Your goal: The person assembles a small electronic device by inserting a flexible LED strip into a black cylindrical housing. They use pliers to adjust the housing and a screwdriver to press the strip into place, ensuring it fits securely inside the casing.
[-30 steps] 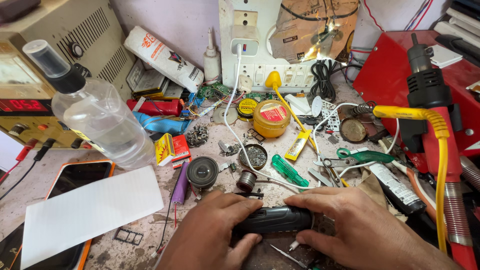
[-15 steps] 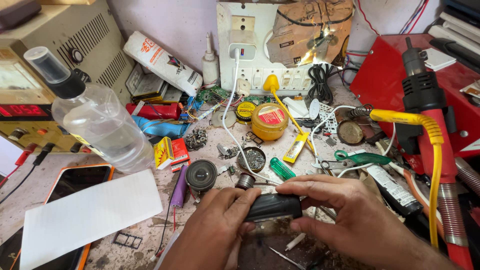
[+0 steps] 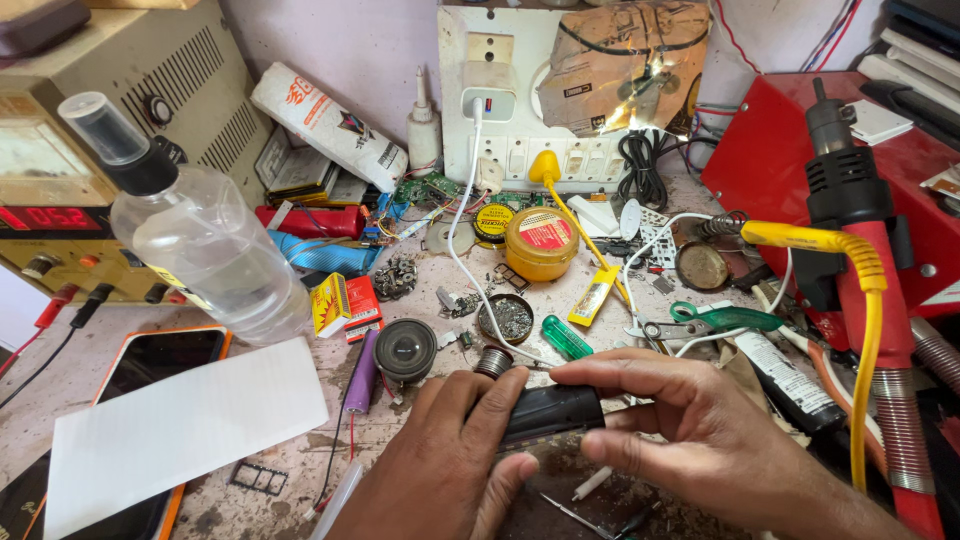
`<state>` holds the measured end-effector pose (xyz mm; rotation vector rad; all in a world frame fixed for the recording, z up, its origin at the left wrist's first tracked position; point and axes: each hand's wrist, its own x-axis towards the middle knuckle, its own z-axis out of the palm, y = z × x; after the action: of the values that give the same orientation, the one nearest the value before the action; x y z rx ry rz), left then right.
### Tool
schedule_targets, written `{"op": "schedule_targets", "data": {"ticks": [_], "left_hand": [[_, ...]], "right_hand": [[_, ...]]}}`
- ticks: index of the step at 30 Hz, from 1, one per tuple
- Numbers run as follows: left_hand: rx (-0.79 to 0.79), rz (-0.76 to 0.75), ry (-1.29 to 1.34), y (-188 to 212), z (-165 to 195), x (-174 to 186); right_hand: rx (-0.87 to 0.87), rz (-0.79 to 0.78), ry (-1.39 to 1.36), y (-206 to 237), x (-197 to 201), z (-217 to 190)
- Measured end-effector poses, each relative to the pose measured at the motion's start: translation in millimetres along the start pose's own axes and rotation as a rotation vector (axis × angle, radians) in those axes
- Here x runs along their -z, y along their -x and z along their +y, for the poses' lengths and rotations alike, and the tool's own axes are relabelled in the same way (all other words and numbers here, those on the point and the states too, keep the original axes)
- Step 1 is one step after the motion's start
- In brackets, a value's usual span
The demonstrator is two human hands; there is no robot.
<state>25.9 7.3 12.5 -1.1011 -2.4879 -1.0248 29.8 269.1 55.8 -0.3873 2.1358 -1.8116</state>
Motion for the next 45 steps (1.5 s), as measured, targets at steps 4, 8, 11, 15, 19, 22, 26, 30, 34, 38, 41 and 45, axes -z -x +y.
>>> {"op": "schedule_targets", "data": {"ticks": [4, 8, 11, 15, 19, 22, 26, 30, 34, 38, 41, 45], "left_hand": [[0.062, 0.042, -0.022, -4, -1, -2], [0.035, 0.091, -0.001, -10, -5, -2], [0.295, -0.064, 0.202, -14, -12, 2], [0.339, -0.322, 0.849, -17, -26, 2], [0.503, -0.355, 0.847, -14, -36, -9], [0.477, -0.288, 0.753, -15, -48, -13], [0.391, -0.152, 0.739, -18, -57, -18], [0.331, -0.055, 0.665, -21, -59, -30], [0.355, -0.029, 0.500, -24, -61, -44], [0.341, -0.021, 0.437, -27, -64, -48], [0.357, -0.037, 0.442, -26, -68, -43], [0.361, -0.037, 0.366, -22, -69, -38]], "right_hand": [[0.014, -0.007, -0.023, -5, -1, 3], [0.153, -0.035, -0.031, -10, 2, 4], [0.093, -0.040, -0.006, -13, 4, 5], [0.155, -0.169, 0.093, -17, 3, 13], [0.107, -0.204, -0.136, -29, 2, 24], [0.014, -0.203, -0.264, -43, 4, 31], [-0.037, -0.141, -0.217, -56, 9, 35], [-0.059, -0.117, -0.240, -60, 18, 40], [-0.075, -0.094, -0.214, -63, 25, 43], [-0.083, -0.093, -0.187, -65, 26, 43], [-0.011, -0.142, -0.182, -69, 22, 43], [0.003, -0.181, -0.185, -71, 16, 40]]}}
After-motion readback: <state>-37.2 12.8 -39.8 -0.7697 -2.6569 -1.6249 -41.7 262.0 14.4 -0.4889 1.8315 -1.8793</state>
